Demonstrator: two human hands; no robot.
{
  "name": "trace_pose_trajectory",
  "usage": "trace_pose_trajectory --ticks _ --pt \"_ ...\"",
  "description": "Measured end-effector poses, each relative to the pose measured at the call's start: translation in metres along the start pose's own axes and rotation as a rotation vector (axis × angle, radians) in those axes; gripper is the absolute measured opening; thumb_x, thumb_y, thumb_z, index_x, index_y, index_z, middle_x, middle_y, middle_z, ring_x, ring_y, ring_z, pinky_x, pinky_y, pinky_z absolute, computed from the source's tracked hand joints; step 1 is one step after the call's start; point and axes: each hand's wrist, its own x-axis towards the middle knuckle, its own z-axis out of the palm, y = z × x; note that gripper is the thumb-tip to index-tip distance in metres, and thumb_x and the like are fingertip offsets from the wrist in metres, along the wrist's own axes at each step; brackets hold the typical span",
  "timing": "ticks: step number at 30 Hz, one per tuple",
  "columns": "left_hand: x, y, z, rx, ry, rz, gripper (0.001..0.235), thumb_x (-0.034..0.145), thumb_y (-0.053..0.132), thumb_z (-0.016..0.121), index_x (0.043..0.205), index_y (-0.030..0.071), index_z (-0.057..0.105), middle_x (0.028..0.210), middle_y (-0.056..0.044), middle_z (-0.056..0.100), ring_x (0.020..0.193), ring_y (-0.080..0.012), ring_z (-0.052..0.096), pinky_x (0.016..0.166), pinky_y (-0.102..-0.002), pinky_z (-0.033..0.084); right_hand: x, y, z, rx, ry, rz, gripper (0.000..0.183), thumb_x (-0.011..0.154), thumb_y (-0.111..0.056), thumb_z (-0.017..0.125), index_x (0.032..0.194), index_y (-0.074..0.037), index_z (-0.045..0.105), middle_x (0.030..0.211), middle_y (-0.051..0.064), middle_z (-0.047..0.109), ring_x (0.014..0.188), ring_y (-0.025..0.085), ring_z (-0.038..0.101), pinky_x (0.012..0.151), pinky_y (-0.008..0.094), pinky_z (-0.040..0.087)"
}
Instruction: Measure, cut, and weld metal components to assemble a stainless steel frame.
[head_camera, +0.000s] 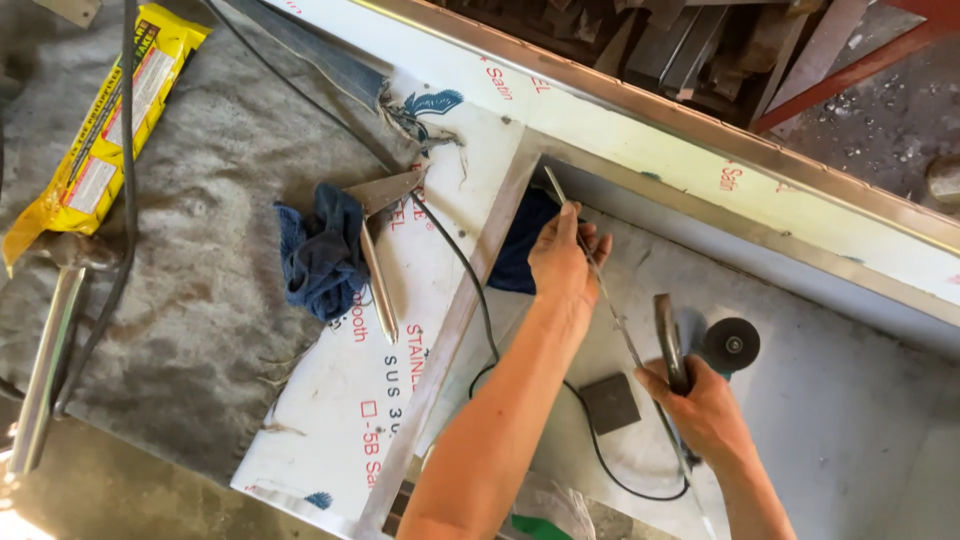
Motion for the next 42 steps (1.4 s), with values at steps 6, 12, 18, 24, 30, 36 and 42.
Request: trace_pose_trajectory --ticks 6,12,18,24,30,36,42 --pt "-0.012 -0.007 0.020 -0.018 0.005 0.017 0.020 0.099 0.027 0.068 0.107 0.009 0.069 0.077 0.000 0.059 0.069 -0.0122 0.058 0.073 -0.039 0.060 0.020 0.010 -0.010 -0.064 -0.063 0.162 0.045 0.084 -0.043 0.080 0.087 0.000 0.067 0.066 0.007 0.053 0.060 0.017 0.046 0.056 0.038 0.041" --pt "-0.012 0.007 0.027 0.011 0.029 0.018 0.019 0.098 0.025 0.069 0.097 0.008 0.063 0.079 -0.004 0.062 0.073 -0.0156 0.062 0.074 -0.041 0.063 0.037 -0.003 -0.024 -0.061 0.088 0.151 0.054 0.086 -0.047 0.077 0.076 0.003 0.059 0.061 0.006 0.049 0.057 0.017 0.042 0.051 0.040 0.037" --pt "-0.005 0.007 0.022 -0.023 -0.043 0.041 0.020 0.098 0.025 0.069 0.099 0.006 0.063 0.082 -0.006 0.065 0.076 -0.0183 0.066 0.074 -0.042 0.065 0.035 -0.029 -0.026 -0.148 0.177 0.111 0.054 0.084 -0.049 0.079 0.080 0.001 0.060 0.060 0.010 0.054 0.055 0.019 0.048 0.051 0.040 0.041" --pt "-0.009 0.003 0.016 0.109 -0.100 0.083 0.022 0.100 0.024 0.068 0.101 0.003 0.064 0.089 -0.012 0.071 0.078 -0.0217 0.070 0.072 -0.042 0.063 0.038 -0.005 -0.031 -0.196 0.204 0.121 0.051 0.084 -0.048 0.078 0.094 0.001 0.070 0.063 0.013 0.063 0.055 0.021 0.057 0.052 0.041 0.047" --pt "-0.002 0.017 0.019 0.093 -0.136 0.100 0.023 0.099 0.026 0.068 0.101 0.003 0.065 0.089 -0.013 0.072 0.076 -0.0219 0.070 0.071 -0.042 0.064 0.043 -0.022 -0.025 -0.186 0.249 0.021 0.051 0.087 -0.047 0.077 0.098 0.001 0.069 0.064 0.011 0.062 0.055 0.019 0.056 0.052 0.038 0.046" --pt "-0.013 0.019 0.018 0.220 -0.165 0.111 0.026 0.098 0.025 0.071 0.099 0.000 0.064 0.089 -0.014 0.073 0.078 -0.0221 0.072 0.071 -0.042 0.066 0.039 -0.010 -0.029 -0.105 0.159 0.223 0.051 0.088 -0.048 0.077 0.091 0.002 0.067 0.061 0.010 0.055 0.052 0.019 0.050 0.047 0.041 0.040" --pt "-0.013 0.019 0.009 0.332 -0.185 0.023 0.029 0.097 0.026 0.073 0.100 -0.001 0.064 0.092 -0.017 0.075 0.080 -0.0240 0.074 0.072 -0.042 0.066 0.041 0.029 -0.019 -0.054 0.131 0.157 0.048 0.089 -0.047 0.077 0.087 0.000 0.071 0.063 0.007 0.051 0.059 0.015 0.044 0.053 0.037 0.037"
